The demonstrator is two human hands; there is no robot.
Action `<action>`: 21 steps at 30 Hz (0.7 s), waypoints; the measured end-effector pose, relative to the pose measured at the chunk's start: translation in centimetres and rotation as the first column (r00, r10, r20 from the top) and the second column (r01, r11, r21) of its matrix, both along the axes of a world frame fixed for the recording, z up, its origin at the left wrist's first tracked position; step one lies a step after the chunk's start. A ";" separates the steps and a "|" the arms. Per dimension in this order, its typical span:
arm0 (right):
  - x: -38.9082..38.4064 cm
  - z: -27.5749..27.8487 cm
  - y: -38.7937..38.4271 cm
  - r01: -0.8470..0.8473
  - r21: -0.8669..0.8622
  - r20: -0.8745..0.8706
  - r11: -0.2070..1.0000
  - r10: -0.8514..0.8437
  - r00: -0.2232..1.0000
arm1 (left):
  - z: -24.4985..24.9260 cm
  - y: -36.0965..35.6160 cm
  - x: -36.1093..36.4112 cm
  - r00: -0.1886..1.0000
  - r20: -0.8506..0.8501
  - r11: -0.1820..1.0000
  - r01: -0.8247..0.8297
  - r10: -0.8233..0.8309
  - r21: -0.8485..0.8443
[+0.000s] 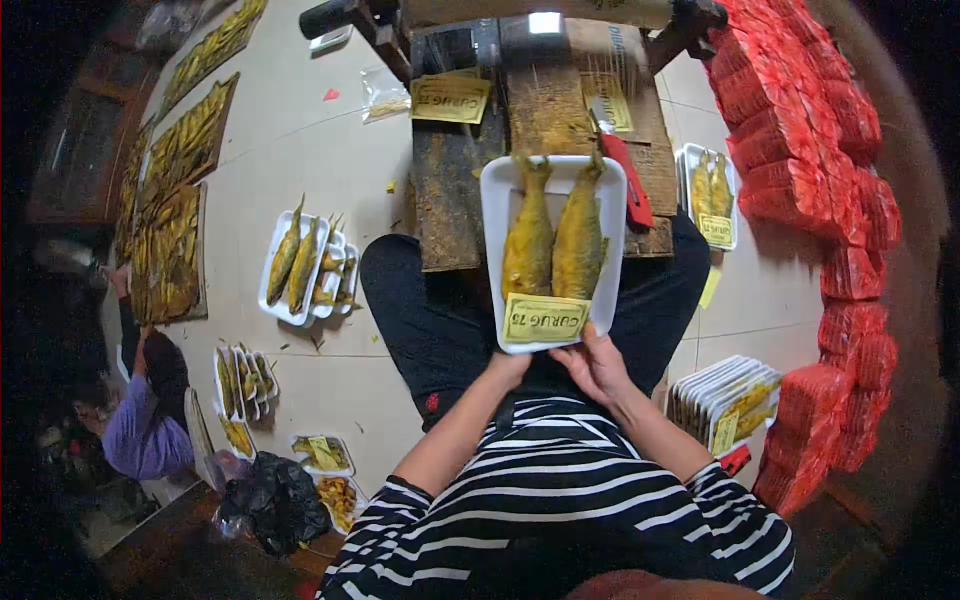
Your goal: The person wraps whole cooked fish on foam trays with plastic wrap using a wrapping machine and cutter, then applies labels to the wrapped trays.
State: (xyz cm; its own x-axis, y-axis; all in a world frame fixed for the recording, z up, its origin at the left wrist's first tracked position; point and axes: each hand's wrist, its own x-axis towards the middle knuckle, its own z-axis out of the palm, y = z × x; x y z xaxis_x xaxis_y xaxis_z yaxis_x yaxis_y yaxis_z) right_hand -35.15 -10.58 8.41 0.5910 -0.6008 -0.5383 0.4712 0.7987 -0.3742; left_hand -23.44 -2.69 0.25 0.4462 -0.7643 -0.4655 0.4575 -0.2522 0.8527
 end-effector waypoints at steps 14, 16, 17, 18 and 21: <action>3.4 5.6 -10.9 -0.442 -0.885 -0.453 0.144 -0.478 0.753 | 6.4 -4.3 6.0 0.889 0.349 0.945 0.224 -0.298 0.237; 4.6 7.3 -14.2 -0.477 -0.815 -0.563 0.328 -0.257 0.786 | 8.7 -4.6 5.7 0.751 0.647 0.990 0.116 -0.137 0.075; 5.2 8.3 -15.9 -0.501 -0.768 -0.591 0.400 -0.137 0.795 | 10.8 -5.0 5.9 0.645 0.764 0.997 0.074 -0.027 -0.028; 5.6 9.3 -17.5 -0.547 -0.757 -0.606 0.357 -0.072 0.792 | 12.8 -6.4 6.7 0.749 0.652 0.968 0.061 0.117 -0.244; 6.9 15.0 -16.3 -0.634 -0.771 -0.609 0.064 -0.364 0.704 | 21.1 -10.7 11.8 0.983 0.186 0.869 0.091 0.001 -0.486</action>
